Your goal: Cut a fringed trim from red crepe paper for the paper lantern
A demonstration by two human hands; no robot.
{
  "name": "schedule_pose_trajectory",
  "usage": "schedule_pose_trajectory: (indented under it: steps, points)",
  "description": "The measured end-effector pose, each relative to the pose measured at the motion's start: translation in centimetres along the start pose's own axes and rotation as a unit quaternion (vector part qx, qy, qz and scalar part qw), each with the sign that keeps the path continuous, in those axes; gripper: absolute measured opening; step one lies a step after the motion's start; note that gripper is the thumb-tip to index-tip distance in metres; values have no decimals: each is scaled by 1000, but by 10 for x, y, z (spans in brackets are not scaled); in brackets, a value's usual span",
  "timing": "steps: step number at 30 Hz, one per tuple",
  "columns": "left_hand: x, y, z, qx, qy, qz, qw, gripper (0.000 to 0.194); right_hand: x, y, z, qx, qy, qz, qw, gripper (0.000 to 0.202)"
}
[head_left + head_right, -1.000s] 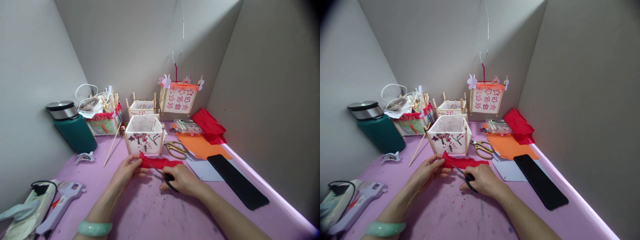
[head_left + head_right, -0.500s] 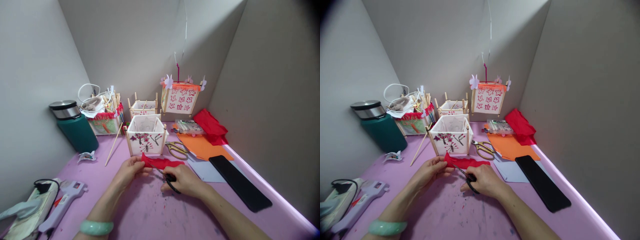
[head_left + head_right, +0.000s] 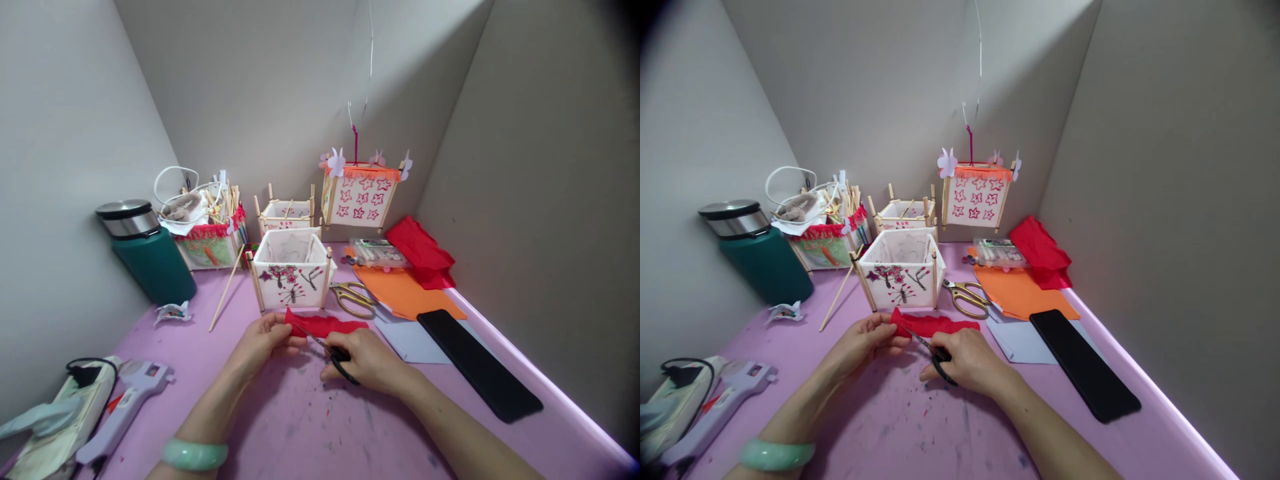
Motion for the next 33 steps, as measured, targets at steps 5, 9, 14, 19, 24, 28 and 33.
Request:
schedule_pose_trajectory:
  steps: [5,9,14,19,24,28,33]
  points:
    - [0,-1,-2,5,9,0,1000,2,0,0,0,3,-1,-2,1000,33]
    - [0,0,-2,3,15,-2,1000,1,1,0,2,-3,2,3,1000,34]
    - [-1,-1,0,-3,18,-3,1000,6,1,0,4,-5,-6,5,1000,32]
    - [0,0,2,3,17,2,1000,7,1,0,4,-8,-11,8,1000,35]
    - [2,1,3,1,10,2,1000,9,-1,1,2,-6,-25,12,1000,35]
    - [3,2,3,3,16,0,1000,10,-2,2,1,-7,-32,8,999,36]
    - [3,2,2,-4,18,1,1000,10,-2,1,1,-4,-33,1,999,37]
Point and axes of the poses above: each hand's wrist, its own y-axis towards the middle knuckle, its own x-axis out of the back of the hand, z = x × y, the point moved 1 cm from there along y, towards the middle knuckle, and after that the axes turned 13 degrees about -y, right-handed, at the moved point
